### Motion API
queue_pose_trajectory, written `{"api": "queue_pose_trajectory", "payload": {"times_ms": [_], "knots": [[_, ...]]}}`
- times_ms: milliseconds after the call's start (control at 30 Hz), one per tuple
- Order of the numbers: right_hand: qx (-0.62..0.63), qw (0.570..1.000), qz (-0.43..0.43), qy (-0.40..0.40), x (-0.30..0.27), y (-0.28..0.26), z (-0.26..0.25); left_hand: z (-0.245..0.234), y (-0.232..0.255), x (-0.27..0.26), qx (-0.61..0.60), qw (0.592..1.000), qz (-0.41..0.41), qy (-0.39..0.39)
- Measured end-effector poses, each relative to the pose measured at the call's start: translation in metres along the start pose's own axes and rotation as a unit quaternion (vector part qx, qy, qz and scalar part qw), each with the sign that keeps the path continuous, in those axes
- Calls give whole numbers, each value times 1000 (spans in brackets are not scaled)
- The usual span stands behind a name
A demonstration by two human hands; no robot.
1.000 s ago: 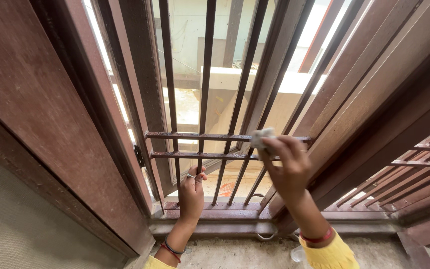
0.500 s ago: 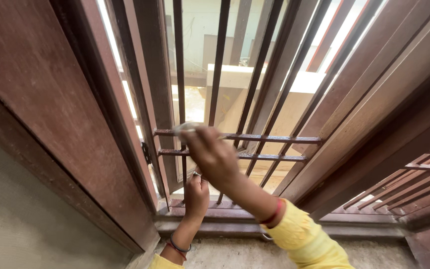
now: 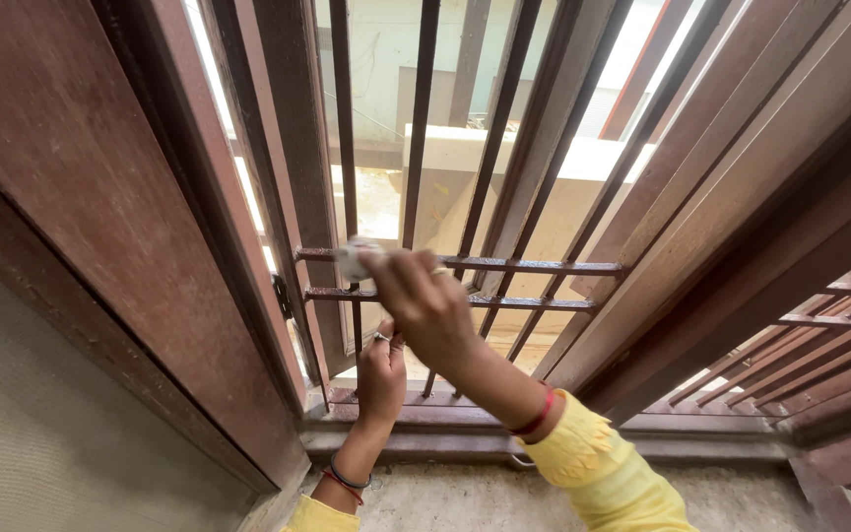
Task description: The person wipes a metal window grille with a white cloth, moving methodically across horizontal and vertical bars. The hands remain in frame throughout, and the cloth is used to rub the surface of the grille.
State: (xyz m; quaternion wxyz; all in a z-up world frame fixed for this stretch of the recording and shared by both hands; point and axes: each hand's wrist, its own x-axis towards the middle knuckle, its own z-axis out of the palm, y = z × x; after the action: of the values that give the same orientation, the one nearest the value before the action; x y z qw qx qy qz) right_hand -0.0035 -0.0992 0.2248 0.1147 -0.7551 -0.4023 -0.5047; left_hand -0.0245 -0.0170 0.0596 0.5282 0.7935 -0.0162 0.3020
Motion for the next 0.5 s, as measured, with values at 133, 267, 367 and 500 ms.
{"api": "queue_pose_trajectory", "payload": {"times_ms": [133, 267, 367, 500], "knots": [[1, 1000, 13, -5, -20, 24, -25, -8, 20, 1, -80, 997, 13, 3], [-53, 998, 28, 16, -40, 45, -46, -13, 35, 2, -39, 999, -20, -7], [-66, 997, 47, 19, -55, 65, -64, -14, 38, 3, -34, 999, -17, -4], [-89, 993, 76, 28, -76, 89, -91, -11, 37, 3, -32, 999, -21, -10]]}}
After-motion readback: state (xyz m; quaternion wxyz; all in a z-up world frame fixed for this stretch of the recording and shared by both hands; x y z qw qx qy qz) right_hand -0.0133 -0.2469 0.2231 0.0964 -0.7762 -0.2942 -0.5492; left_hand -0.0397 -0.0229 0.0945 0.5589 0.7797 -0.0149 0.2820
